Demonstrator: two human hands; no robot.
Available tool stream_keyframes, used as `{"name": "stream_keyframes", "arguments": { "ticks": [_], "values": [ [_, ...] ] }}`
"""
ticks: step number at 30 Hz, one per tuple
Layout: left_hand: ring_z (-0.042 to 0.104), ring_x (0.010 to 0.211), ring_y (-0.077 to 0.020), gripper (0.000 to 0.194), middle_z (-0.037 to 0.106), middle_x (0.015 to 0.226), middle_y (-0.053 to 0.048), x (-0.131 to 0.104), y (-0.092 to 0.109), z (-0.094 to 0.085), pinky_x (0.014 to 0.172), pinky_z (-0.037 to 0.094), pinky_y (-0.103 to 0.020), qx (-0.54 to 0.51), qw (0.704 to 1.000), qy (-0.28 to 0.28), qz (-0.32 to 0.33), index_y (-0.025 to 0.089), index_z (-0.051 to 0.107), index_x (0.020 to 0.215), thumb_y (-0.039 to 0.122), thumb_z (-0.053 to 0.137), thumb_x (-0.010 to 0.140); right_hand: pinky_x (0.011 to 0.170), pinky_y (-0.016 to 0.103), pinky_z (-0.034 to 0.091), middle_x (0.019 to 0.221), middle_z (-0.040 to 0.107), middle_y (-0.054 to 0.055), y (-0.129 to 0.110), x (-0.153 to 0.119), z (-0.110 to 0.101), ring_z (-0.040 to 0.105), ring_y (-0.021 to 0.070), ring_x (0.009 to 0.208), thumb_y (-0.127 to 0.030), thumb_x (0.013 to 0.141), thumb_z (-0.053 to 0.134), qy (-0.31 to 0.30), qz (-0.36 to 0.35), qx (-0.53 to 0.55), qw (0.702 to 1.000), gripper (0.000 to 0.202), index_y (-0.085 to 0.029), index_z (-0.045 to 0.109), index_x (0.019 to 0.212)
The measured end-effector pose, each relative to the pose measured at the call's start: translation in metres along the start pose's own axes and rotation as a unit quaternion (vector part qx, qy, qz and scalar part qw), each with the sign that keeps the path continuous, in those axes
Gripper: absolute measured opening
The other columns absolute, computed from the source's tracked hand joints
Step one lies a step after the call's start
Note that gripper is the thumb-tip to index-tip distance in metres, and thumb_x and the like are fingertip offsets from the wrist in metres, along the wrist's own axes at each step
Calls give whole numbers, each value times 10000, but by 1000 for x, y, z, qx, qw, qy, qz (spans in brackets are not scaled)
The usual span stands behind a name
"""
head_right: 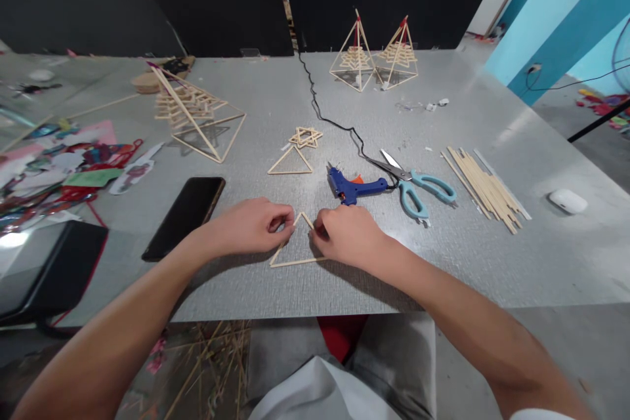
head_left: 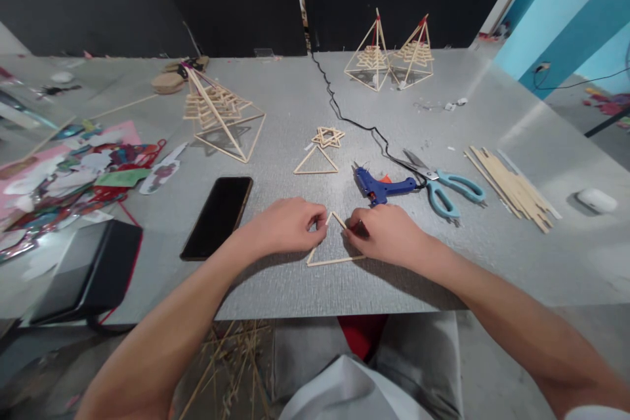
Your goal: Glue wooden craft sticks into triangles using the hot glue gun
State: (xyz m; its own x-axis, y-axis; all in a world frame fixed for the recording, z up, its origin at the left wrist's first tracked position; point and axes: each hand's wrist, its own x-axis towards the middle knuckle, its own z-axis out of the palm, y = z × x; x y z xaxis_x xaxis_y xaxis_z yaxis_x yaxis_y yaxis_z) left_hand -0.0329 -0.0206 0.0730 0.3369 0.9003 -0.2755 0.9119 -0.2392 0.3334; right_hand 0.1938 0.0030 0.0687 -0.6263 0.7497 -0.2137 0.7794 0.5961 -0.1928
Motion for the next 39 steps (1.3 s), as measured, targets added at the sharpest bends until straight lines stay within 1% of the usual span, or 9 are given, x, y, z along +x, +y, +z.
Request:
{"name": "stream_keyframes", "arguments": {
  "ticks": [11,16,24,39],
  "values": [
    [537,604,-196,203,674,689,-13,-1,1,-1,638,270,-352,-2,1000,-7,-2,247,660,823,371,556,947,700,320,426,991,858,120,1,0,1,806,288,913,-415,1065,603,8,-7,1,1000,310,-195,819,1093],
    [522,598,-188,202,670,687,-5,0,1,0,627,265,-352,-1,1000,-6,-2,246,644,825,375,558,954,684,334,413,993,860,113,1,0,2,810,298,923,-404,1059,608,8,-6,4,1000,300,-194,820,1089],
    [523,608,-185,193,661,678,-2,-2,2,-1,632,267,-345,2,1000,-2,-3,244,649,829,348,561,966,698,336,428,983,858,113,-1,0,-1,809,295,915,-432,1068,588,-3,4,-8,1000,323,-206,818,1085],
    [518,606,-177,187,660,676,6,0,0,0,623,268,-342,2,1000,-3,-3,243,643,826,355,576,960,701,333,423,996,860,108,0,0,0,807,286,922,-429,1070,597,-2,2,-3,1000,318,-205,820,1106]
  ]
}}
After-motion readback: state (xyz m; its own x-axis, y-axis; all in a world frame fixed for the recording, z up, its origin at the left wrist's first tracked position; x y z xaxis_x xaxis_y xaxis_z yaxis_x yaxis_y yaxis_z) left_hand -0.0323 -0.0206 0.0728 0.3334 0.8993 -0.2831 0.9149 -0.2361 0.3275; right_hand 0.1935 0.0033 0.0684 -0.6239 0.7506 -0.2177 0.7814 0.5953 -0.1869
